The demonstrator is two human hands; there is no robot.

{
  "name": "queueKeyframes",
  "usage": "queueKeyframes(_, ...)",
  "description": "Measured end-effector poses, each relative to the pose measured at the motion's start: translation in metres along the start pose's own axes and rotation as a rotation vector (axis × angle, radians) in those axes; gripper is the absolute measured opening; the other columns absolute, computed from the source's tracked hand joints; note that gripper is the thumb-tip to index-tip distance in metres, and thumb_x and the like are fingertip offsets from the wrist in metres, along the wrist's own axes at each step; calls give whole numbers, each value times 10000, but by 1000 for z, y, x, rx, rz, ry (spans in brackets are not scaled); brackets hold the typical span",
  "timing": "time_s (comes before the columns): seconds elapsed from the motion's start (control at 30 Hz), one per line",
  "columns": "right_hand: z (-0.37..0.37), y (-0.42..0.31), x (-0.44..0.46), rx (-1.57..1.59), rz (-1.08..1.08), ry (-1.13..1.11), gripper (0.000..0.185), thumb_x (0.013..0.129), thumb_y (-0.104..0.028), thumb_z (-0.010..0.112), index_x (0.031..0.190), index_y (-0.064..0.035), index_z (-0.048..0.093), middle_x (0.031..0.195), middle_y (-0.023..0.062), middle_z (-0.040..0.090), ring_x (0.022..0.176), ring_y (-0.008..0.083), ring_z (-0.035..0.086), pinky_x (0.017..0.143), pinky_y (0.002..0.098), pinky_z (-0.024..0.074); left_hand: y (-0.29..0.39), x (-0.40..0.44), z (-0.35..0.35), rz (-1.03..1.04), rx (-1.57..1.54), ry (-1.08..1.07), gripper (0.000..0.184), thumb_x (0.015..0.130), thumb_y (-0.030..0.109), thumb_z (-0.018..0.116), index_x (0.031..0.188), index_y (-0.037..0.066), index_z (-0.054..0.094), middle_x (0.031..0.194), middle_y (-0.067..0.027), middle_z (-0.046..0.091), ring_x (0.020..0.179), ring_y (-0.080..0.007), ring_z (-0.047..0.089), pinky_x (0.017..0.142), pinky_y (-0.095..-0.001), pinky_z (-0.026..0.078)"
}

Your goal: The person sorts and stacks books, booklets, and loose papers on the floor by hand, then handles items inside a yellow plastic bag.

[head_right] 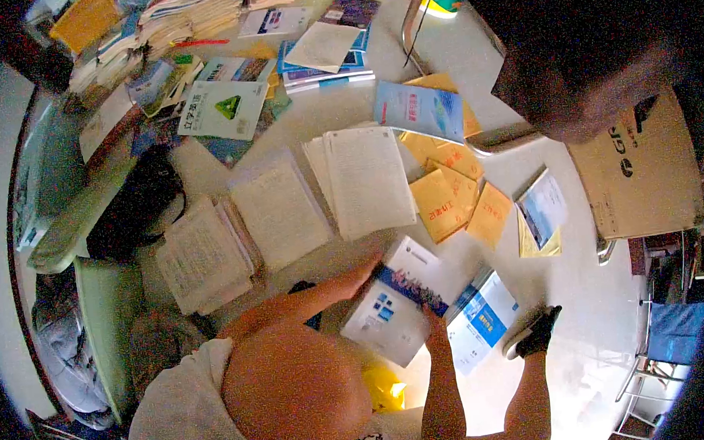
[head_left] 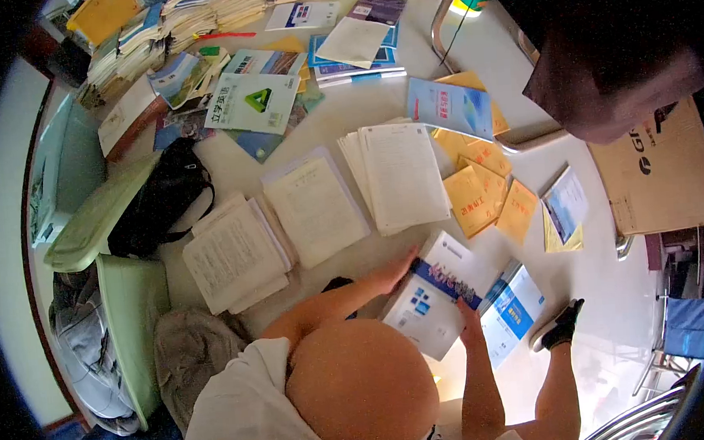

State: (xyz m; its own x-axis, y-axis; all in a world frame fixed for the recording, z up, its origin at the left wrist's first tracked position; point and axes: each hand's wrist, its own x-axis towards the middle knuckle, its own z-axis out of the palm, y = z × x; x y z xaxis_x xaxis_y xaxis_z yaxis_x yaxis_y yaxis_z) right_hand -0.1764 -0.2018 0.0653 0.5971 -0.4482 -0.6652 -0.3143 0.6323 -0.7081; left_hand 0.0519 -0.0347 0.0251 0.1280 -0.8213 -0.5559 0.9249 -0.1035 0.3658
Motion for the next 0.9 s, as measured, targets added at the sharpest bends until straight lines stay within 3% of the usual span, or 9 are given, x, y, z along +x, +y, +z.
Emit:
queueKeyframes(0.13,-23,6,9,-67,45,-41,508,878,-239,739,1321,-85,545,1216,49,618,1073,208,611,930,386,513,5,-21,30,110,351,36,703,909,556,638,1344,15,534,1260,-139,630,1085,-220,625,967,-369,487)
queueKeyframes(0.2,-22,8,13,-80,68,-22,514,883,-249,736,1328,-81,542,1217,50,615,1066,206,610,931,388,511,-7,-14,30,352,632,158,688,849,449,761,1322,0,541,1254,-156,630,1087,-215,626,968,-380,489)
queueKeyframes(0.33,-20,24,26,-87,-92,88,594,874,-322,752,1347,-45,524,1221,74,615,1051,216,611,897,373,524,-30,15,13,300,494,156,734,798,342,829,1355,2,491,1254,-164,629,1102,-235,620,975,-393,485)
queueKeyframes(0.43,-18,29,29,-110,-236,153,653,863,-375,763,1335,7,522,1211,99,619,1033,217,612,854,349,529,-42,22,2,284,723,251,782,793,341,829,1384,1,446,1265,-171,622,1123,-259,610,992,-400,473)
queueKeyframes(0.57,-40,46,49,-558,-290,268,675,874,-340,756,1383,2,473,1254,125,583,1060,208,590,875,355,505,-25,-27,26,429,607,181,826,773,298,849,1410,7,410,1297,-174,590,1194,-258,560,1048,-396,419)
queueKeyframes(0.67,13,12,9,-250,-563,142,777,908,-230,712,1515,-116,240,1297,128,514,1067,233,582,919,380,503,-13,-59,39,440,462,117,825,805,254,836,1449,26,375,1305,-149,574,1216,-241,525,1064,-396,400)
queueKeyframes(0.7,13,4,11,5,-316,129,763,924,-159,679,1520,-145,203,1265,123,531,1070,239,586,953,404,505,-7,-66,44,444,470,111,825,805,254,836,1449,26,375,1305,-149,574,1216,-241,525,1064,-396,400)
queueKeyframes(0.77,-11,4,17,235,-109,-29,748,920,-117,676,1508,-129,215,1263,119,532,1081,249,591,965,422,509,-5,-76,48,498,531,95,813,818,248,826,1455,33,370,1300,-137,574,1217,-226,516,1065,-383,399)
queueKeyframes(0.9,5,-44,-5,-24,-389,-22,685,871,-83,716,1443,-79,339,1255,82,554,1157,228,547,1006,365,470,25,-106,84,512,683,168,780,812,233,832,1426,31,396,1268,-135,594,1156,-210,561,1003,-359,447)
